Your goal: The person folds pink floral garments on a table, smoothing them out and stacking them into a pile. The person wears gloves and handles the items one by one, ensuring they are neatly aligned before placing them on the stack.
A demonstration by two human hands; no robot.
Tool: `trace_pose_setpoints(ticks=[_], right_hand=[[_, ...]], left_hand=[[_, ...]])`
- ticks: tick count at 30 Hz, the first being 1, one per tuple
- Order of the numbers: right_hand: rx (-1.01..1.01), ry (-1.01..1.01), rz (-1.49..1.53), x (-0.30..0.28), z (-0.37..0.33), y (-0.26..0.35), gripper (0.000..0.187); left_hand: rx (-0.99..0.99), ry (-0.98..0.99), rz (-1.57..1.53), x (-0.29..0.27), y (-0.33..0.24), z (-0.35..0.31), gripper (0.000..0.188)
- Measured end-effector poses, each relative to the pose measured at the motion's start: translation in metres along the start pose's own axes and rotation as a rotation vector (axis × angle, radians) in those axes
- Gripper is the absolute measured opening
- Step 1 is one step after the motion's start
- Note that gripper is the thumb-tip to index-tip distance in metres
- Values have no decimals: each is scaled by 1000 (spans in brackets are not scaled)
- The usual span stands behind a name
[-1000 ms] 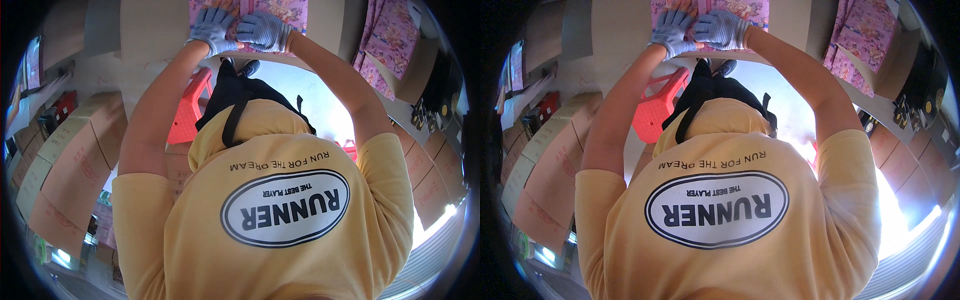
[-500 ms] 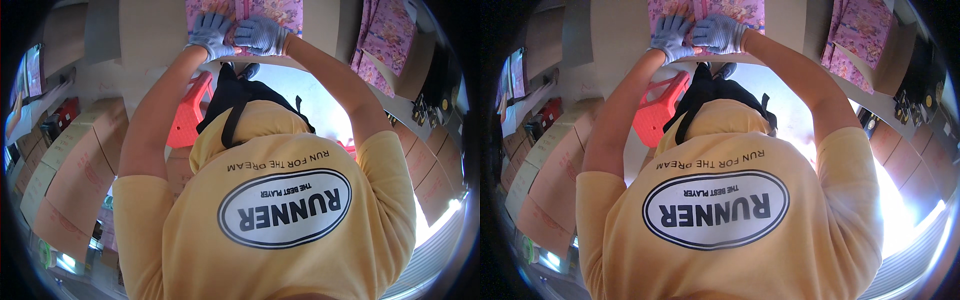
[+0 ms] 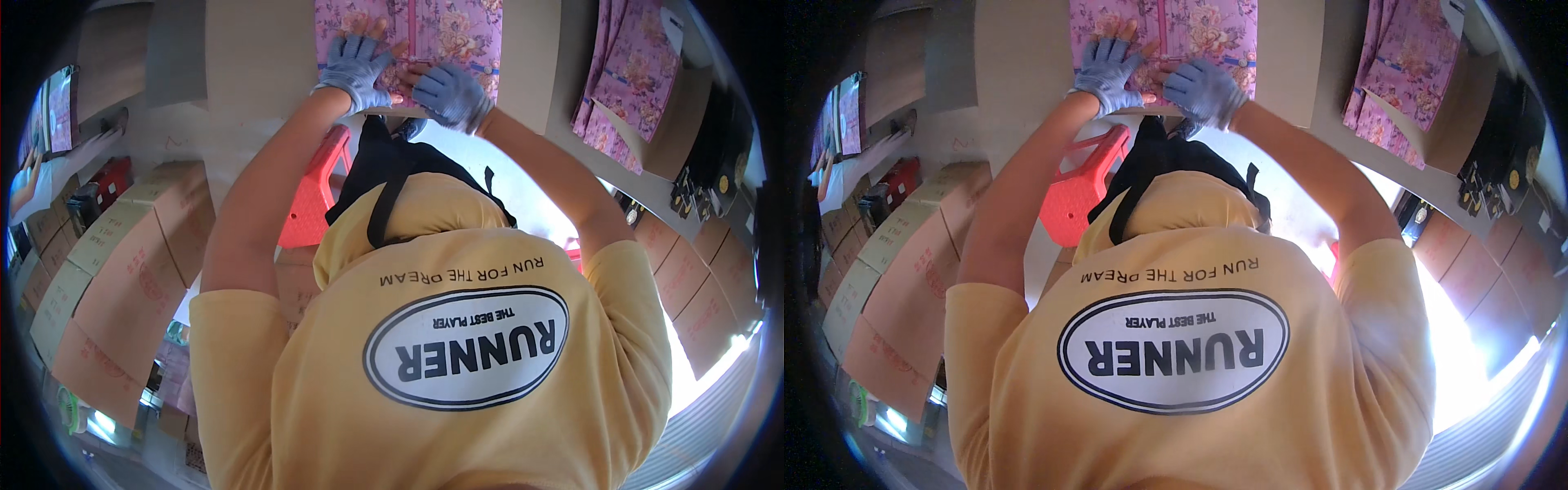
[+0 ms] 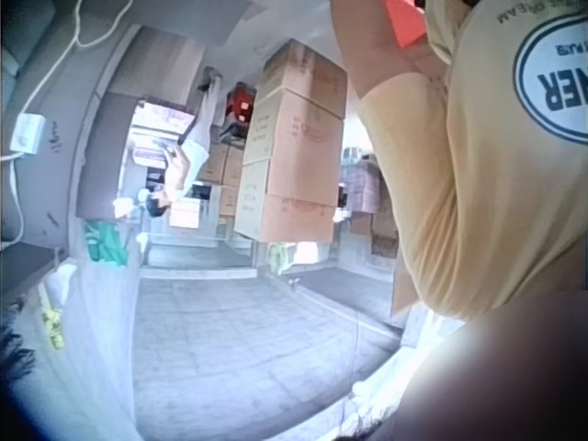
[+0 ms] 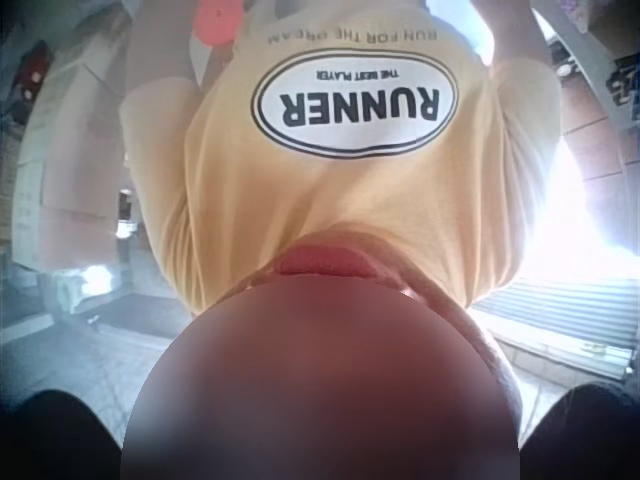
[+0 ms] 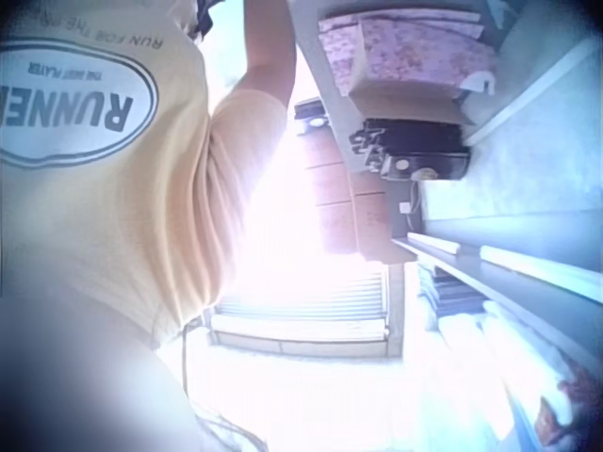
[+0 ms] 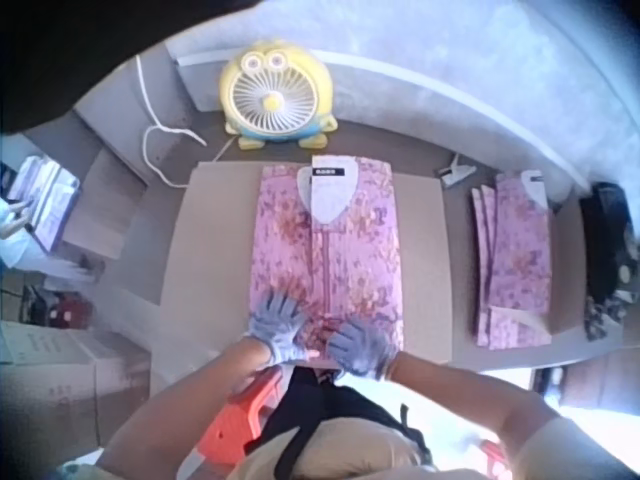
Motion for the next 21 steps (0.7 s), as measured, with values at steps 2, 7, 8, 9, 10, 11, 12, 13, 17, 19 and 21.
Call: trace_pose_setpoints(ticks=[2,7,8,9,10,11,12,13,17,19,21], right_hand=[[128,-71,-2,2,-9,12,32],[293,-169,-23,16,-13,24,26],[303,-164,-17,16,-14,23,26],[312,-159,-11,16,-15,22,26],[310,-147,2,16,-15,21,26],[309,-136,10,14,-15,20,27],[308,-125,19,13,-14,19,28],[317,-110,37,13,-15,20,28],[329,-56,36,2,-5,18,34],[311,-46,-9,-5,8,15,35],[285,-81,-119,5,11,-2,35]], left_hand=[[4,-51,-68,7,1,-3,104],[32,-189,-107,21,4,-4,104],[45,-215,-118,19,5,-1,104],[45,-174,-100,17,5,1,104],[45,-133,-81,16,4,0,104],[47,-95,-61,13,3,0,104],[51,-85,-60,10,2,0,105],[55,-75,-59,9,1,-1,105],[58,1,31,0,-1,0,108],[70,-63,-7,1,2,1,108],[78,-39,-2,-10,0,3,106]])
Point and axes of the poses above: each hand's wrist, its own z-axis towards the middle knuckle, its own x-axis out of the palm, y = z × x, the point moved 1 cm from there along z, towards the middle knuckle, and after that the axes turned 9 degrees about z, right-handed, at the moved point
